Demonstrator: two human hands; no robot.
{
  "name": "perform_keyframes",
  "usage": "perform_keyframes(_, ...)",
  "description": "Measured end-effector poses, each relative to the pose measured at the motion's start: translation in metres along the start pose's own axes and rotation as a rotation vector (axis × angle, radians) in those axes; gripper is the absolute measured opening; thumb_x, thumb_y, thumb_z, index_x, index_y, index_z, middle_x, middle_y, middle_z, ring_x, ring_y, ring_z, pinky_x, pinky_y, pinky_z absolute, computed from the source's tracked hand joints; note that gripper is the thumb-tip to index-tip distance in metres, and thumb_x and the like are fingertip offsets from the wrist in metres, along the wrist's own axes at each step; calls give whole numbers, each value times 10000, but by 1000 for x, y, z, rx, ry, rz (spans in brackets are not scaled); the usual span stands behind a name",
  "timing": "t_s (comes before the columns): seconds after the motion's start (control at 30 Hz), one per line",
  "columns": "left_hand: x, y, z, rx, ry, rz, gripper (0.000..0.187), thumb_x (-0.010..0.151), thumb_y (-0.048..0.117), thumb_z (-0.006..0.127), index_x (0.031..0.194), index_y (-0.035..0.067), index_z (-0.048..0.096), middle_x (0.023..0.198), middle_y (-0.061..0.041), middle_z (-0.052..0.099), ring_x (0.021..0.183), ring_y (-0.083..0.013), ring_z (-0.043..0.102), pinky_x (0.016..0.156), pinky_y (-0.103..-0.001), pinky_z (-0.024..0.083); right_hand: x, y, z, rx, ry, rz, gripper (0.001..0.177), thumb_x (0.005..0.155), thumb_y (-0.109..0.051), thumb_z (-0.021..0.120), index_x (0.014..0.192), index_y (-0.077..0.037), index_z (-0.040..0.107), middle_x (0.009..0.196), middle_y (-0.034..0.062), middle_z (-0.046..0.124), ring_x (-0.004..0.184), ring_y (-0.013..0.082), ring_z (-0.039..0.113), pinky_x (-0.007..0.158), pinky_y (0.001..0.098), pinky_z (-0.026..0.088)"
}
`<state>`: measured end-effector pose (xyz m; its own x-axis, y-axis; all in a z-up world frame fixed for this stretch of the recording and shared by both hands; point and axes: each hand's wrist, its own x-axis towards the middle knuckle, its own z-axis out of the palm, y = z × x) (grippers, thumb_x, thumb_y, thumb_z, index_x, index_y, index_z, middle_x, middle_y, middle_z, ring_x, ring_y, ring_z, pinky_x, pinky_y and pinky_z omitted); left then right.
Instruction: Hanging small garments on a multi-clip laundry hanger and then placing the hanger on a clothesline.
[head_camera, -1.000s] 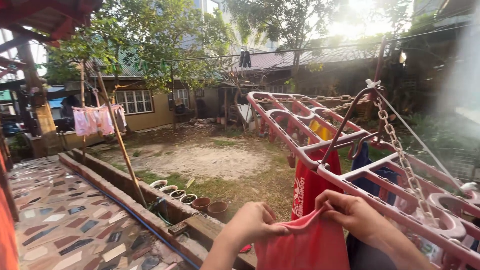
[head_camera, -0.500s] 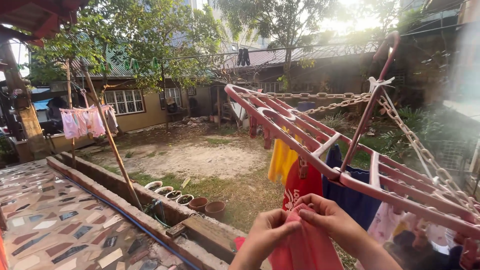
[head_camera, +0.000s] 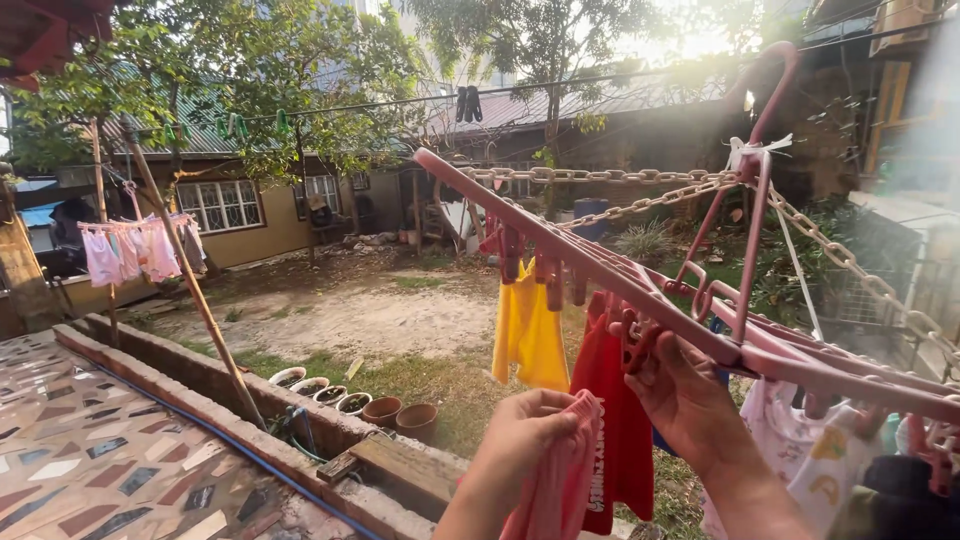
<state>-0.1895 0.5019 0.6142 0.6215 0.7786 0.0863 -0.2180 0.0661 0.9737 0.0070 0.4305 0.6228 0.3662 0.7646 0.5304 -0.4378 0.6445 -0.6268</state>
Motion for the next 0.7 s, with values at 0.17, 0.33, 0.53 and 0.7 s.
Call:
perform_keyframes(0.17,5,-6,11,-110,13,36,208,865,-52,714,1073,-45,701,901,-176,753,672,-166,663,571,-242,578,-9,-12,11,-22,-132,-107,469,913,-206,713,1333,-12,639,1168,237,722,794,214,704,680,228,529)
perform_keyframes(0.33,-10,7,26,46,1,37,253,848,127,798,1060,-12,799,875,-81,781,755,-97,674,699,-197,532,-19,-26,27,-123,-28,-83,437,955,-184,642,1318,58,634,1122,209,744,899,201,702,714,235,538)
perform_keyframes(0.53,-21,18,45,-159,8,88,262,809,190,840,980,-6,817,840,-71,769,743,-95,652,692,-211,515,-29,-25,18,-100,124,-20,346,973,-132,580,1266,45,627,1265,294,717,952,167,659,723,218,511)
perform_keyframes(0.7,-18,15,56,-283,-19,81,329,775,181,848,1043,-3,799,861,-73,771,738,-96,651,681,-228,521,-34,-25,8,-103,117,-116,261,1004,-103,563,1209,37,645,1237,319,720,930,139,649,678,190,476)
